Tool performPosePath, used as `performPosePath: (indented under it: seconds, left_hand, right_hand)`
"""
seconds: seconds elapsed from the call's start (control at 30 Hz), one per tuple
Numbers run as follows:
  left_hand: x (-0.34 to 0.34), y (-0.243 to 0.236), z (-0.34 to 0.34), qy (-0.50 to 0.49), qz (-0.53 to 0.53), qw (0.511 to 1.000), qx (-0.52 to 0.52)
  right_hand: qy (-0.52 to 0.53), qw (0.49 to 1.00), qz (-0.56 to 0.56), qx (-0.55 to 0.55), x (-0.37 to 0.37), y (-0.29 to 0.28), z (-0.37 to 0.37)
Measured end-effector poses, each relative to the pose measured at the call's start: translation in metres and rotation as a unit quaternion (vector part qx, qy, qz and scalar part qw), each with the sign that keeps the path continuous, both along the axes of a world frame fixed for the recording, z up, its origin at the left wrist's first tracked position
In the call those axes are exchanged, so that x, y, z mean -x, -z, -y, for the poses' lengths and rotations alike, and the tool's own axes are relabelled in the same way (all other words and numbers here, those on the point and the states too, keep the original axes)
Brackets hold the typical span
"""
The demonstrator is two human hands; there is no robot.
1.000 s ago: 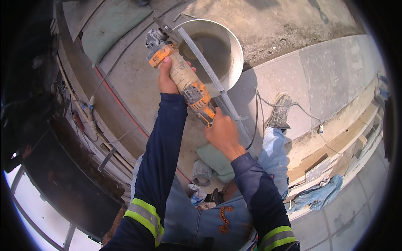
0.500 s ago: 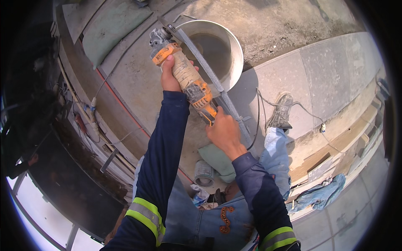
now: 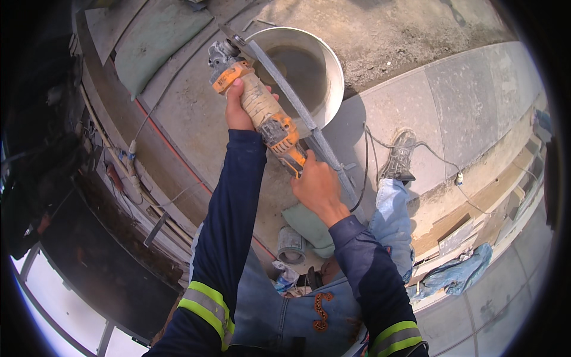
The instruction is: The person uses an angle grinder to cut a long metal bar placed across a bucket. The person holds the bar with one hand and operates the grinder with the other, cutting along the bar's length.
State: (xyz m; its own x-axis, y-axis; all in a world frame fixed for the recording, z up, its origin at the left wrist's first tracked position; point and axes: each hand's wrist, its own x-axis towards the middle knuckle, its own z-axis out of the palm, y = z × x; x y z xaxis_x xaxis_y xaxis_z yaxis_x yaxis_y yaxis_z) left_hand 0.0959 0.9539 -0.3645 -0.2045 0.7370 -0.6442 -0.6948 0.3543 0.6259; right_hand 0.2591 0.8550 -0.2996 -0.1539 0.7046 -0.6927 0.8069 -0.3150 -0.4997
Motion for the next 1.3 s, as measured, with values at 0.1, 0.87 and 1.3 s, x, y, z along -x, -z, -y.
performPosePath:
  seconds: [0.1,0.87,1.3]
  left_hand:
    - [0.0021,0.0025,-0.0006,0.013,-0.010,1.000,0.000]
    - [-0.0014,-0.0027,-0.0019,0.009,0.000,1.000,0.005]
    - [0.0016,0.0009,-0.0030,0.030,-0.017,0.999,0.007]
  right_hand:
    - [0.002,1.000,-0.003,0.004,0.0001,-0.0004,-0.0007]
    - [0.003,1.000,-0.002,0.008,-0.0003,-0.0025,-0.0015]
    - [0.004,1.000,-0.009,0.019,-0.0015,-0.0067,-0.0056]
